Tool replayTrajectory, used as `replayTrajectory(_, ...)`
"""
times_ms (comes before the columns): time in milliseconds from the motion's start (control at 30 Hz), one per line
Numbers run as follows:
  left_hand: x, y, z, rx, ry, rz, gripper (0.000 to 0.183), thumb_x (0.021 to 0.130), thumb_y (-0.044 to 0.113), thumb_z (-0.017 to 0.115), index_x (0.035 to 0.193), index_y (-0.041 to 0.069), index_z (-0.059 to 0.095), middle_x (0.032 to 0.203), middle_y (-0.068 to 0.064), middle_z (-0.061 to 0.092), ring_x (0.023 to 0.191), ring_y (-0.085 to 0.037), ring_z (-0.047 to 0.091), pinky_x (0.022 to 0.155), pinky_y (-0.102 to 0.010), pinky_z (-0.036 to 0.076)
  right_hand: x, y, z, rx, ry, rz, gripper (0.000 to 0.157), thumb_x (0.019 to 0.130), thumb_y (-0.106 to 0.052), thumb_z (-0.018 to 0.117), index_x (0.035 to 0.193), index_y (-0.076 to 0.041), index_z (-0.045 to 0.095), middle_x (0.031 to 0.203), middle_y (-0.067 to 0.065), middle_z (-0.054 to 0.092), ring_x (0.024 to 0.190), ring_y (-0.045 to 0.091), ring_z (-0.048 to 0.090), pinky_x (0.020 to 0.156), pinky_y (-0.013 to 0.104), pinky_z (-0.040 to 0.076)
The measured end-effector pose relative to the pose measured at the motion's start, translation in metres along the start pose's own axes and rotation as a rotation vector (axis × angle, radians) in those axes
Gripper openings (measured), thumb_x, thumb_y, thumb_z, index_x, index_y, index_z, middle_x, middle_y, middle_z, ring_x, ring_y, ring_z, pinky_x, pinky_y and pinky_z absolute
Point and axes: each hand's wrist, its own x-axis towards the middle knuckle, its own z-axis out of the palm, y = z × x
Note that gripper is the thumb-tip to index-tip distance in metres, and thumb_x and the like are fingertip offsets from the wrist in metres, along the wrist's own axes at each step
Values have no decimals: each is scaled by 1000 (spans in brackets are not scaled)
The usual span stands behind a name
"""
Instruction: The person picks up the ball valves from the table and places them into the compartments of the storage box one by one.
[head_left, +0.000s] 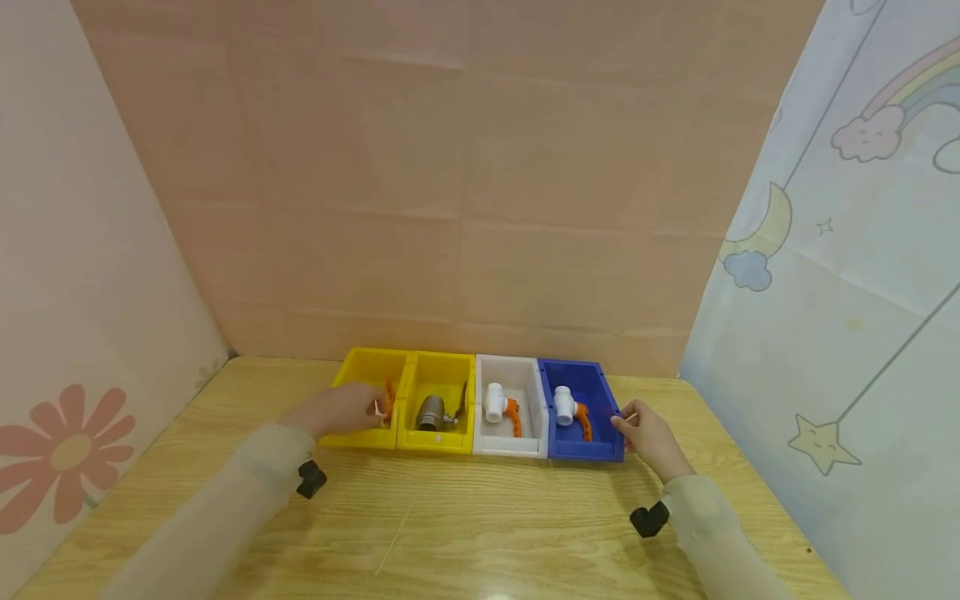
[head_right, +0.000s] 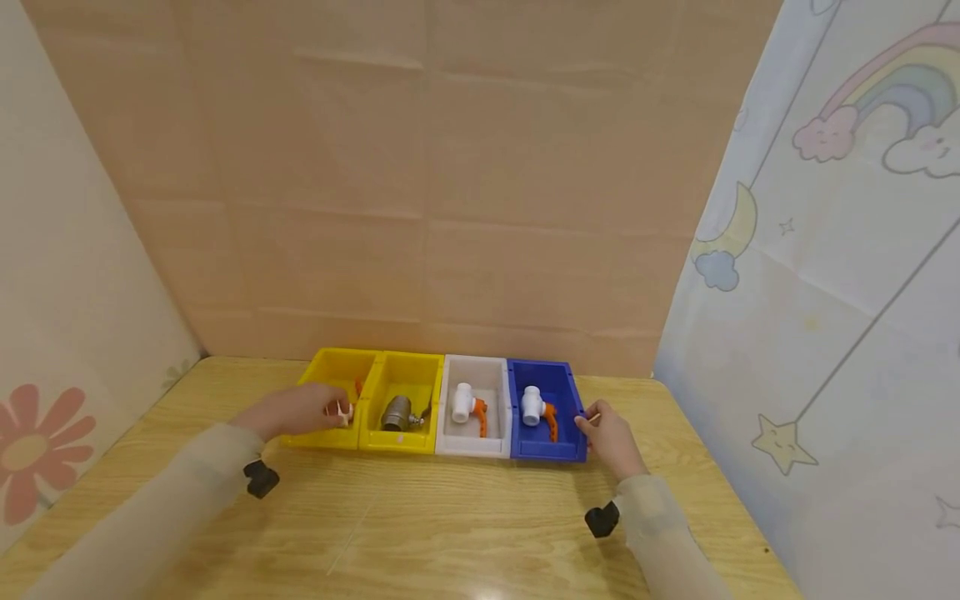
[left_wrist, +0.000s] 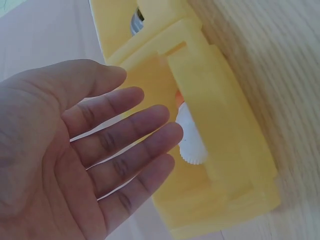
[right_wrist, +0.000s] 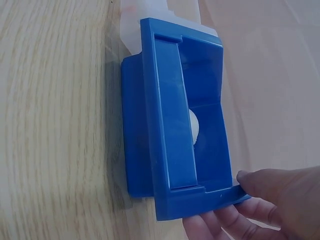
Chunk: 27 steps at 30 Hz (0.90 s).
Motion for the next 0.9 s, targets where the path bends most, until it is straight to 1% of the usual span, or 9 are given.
replayTrajectory(200, -3, 3, 4, 7, -2, 20, 16, 91, 13, 62, 104, 6, 67, 92, -2, 67, 82, -16, 60, 77, -40, 52, 0, 2, -2, 6, -5, 0, 27, 100, -20, 52, 110, 4, 45, 86, 14, 57, 74, 28, 59, 69, 40, 55)
replayTrajectory(367, -5, 6, -1, 46, 12, 8, 18, 92, 17, 62, 106, 7, 67, 89, 1, 66, 77, -13, 57, 73, -37, 51, 2, 3, -5, -2, -45, -3, 35, 100, -29, 52, 113, 4, 45, 98, 19, 60, 80, 27, 62, 73, 41, 56)
replayTrajectory(467, -5, 9, -8, 81, 35, 6, 15, 92, 18, 61, 100, 7, 68, 79, 2, 63, 66, -11, 50, 64, -32, 46, 3, -2, -12, -117, -67, -25, 48, 99, -41, 50, 116, 4, 45, 105, 22, 62, 84, 27, 62, 74, 42, 54)
replayTrajectory(500, -5, 10, -11, 94, 44, 5, 15, 92, 19, 61, 100, 8, 68, 80, 2, 64, 64, -11, 49, 62, -31, 45, 4, -6, -15, -168, -66, -33, 53, 99, -46, 49, 117, 4, 44, 107, 23, 62, 84, 28, 62, 73, 43, 53)
replayTrajectory(567, -3, 11, -17, 123, 62, 12, 16, 92, 19, 61, 100, 8, 69, 82, 1, 65, 61, -10, 47, 60, -30, 44, 4, -14, -22, -257, -45, -53, 62, 97, -53, 46, 120, 4, 44, 109, 24, 62, 86, 29, 63, 72, 43, 51)
replayTrajectory(633, 1, 14, -23, 160, 90, 9, 19, 93, 23, 61, 101, 8, 68, 85, -1, 68, 61, -11, 51, 63, -32, 47, 2, -26, -31, -304, -1, -71, 66, 97, -57, 44, 123, 4, 43, 112, 25, 62, 88, 31, 63, 71, 43, 49)
replayTrajectory(733, 7, 19, -33, 233, 169, 1, 26, 93, 29, 60, 105, 7, 68, 94, -3, 71, 70, -15, 62, 72, -37, 52, 0, -50, -45, -244, 76, -105, 66, 98, -55, 41, 129, 3, 40, 120, 27, 56, 100, 39, 60, 76, 47, 49)
replayTrajectory(800, 11, 23, -40, 230, 208, -26, 36, 95, 36, 58, 111, 5, 66, 103, -9, 71, 83, -22, 67, 81, -43, 53, -1, -67, -51, -184, 129, -150, 65, 99, -53, 40, 132, 3, 39, 124, 28, 53, 108, 43, 55, 82, 52, 48)
replayTrajectory(900, 14, 32, -50, 201, 265, -66, 53, 96, 46, 51, 126, 3, 58, 123, -15, 64, 103, -32, 64, 87, -51, 51, -4, -93, -57, -133, 187, -217, 70, 98, -56, 39, 138, 2, 37, 132, 28, 48, 121, 46, 47, 93, 59, 43)
